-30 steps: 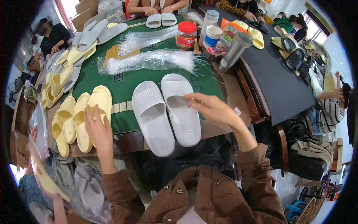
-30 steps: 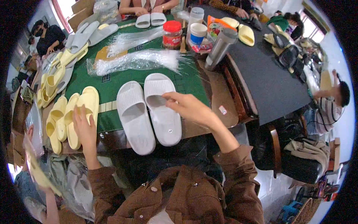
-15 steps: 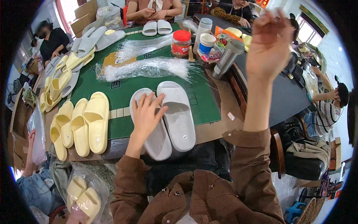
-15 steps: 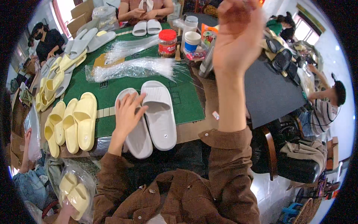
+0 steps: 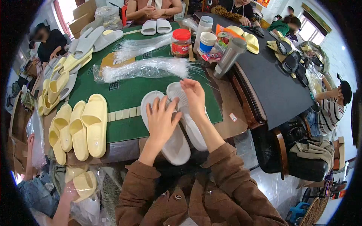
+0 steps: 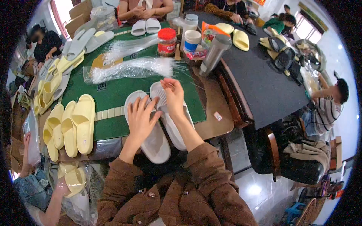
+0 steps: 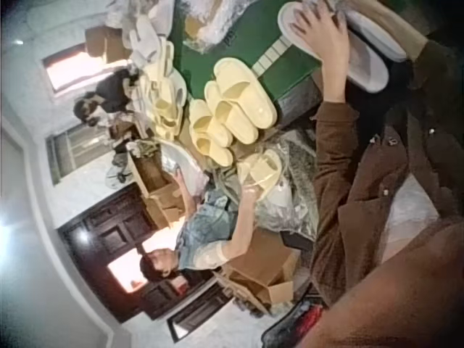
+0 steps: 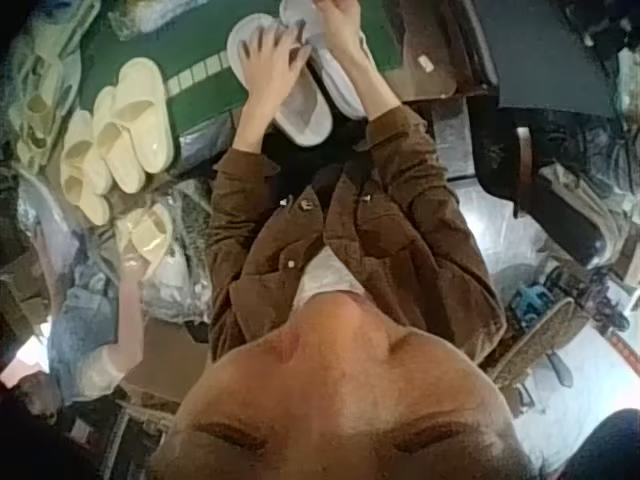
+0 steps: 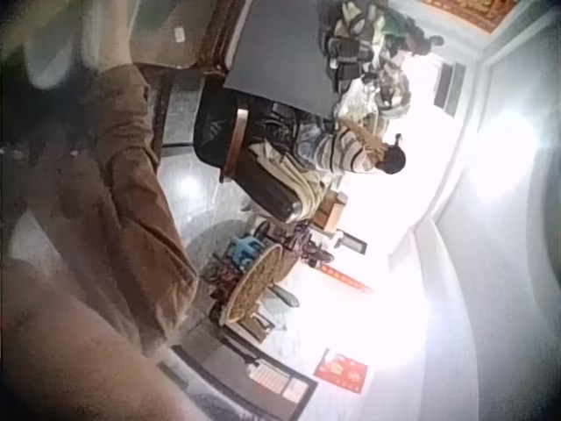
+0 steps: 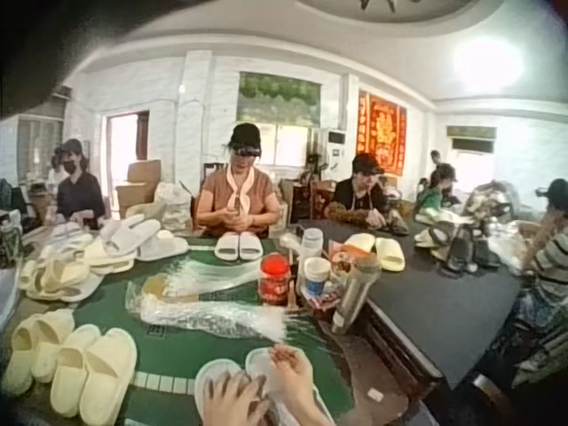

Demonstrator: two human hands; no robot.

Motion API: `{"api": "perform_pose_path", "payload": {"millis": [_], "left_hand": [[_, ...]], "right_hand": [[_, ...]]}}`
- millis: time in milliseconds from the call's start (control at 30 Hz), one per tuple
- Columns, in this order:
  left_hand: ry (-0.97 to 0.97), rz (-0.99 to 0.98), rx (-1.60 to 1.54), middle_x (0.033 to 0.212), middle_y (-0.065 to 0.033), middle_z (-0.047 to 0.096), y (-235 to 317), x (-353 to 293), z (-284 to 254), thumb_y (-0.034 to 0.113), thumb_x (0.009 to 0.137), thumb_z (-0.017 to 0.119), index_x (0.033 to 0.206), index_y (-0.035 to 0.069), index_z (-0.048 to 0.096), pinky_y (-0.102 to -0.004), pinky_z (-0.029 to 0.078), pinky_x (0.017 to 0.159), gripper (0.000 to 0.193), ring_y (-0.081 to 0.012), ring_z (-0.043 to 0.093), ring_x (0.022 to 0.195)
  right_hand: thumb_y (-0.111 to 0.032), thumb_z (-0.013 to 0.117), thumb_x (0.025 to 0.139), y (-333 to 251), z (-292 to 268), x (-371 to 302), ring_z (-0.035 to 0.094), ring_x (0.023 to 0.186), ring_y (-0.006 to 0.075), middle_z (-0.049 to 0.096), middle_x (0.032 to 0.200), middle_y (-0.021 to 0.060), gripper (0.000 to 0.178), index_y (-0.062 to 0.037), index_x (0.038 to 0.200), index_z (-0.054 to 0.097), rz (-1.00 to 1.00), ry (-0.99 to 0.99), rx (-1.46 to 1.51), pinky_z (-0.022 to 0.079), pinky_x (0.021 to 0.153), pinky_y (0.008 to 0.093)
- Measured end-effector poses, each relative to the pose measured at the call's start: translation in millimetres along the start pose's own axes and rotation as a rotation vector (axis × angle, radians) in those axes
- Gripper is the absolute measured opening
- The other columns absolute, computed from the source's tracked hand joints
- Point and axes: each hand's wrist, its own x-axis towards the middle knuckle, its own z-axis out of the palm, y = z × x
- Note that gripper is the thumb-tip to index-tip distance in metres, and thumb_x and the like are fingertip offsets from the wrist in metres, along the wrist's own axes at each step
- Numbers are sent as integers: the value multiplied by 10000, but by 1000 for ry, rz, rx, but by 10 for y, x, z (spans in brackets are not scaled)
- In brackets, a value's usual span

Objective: The person assembles a pair of white slippers by inserting a small white component into the sole, then repeats the process with a pair of yellow slippers. The person continues to handle multiple pairs of slippers, including yellow and black ones, performing similar assembly actions on each pair.

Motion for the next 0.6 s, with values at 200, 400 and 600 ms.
{"api": "perform_pose_path", "payload": {"millis": [200, 400, 600], "left_hand": [[19, 32, -2, 1293, -115, 522, -17, 9, -2, 368, 874, 602, 1284, 195, 564, -551, 278, 1033, 447, -376, 426, 1227], [59, 32, -76, 1239, -114, 547, -65, 20, 16, 343, 842, 646, 1196, 158, 610, -553, 302, 1022, 401, -368, 437, 1206], [133, -40, -274, 1138, -100, 619, -10, 56, -17, 271, 841, 652, 1226, 91, 571, -457, 362, 1000, 433, -342, 515, 1142]], "right_hand": [[22, 440, 944, 7, -3, -11, 611, 1035, 194, 617, 1084, 165, 177, 91, 1078, 532, 73, 18, 22, 487, 941, 281], [7, 455, 952, -59, 14, -14, 590, 1103, 223, 582, 1145, 186, 181, 67, 1121, 474, 180, -30, -12, 483, 963, 283], [-74, 481, 975, -268, 36, -61, 600, 1091, 276, 565, 1163, 203, 217, 39, 1154, 434, 82, -85, 307, 502, 950, 326]]}}
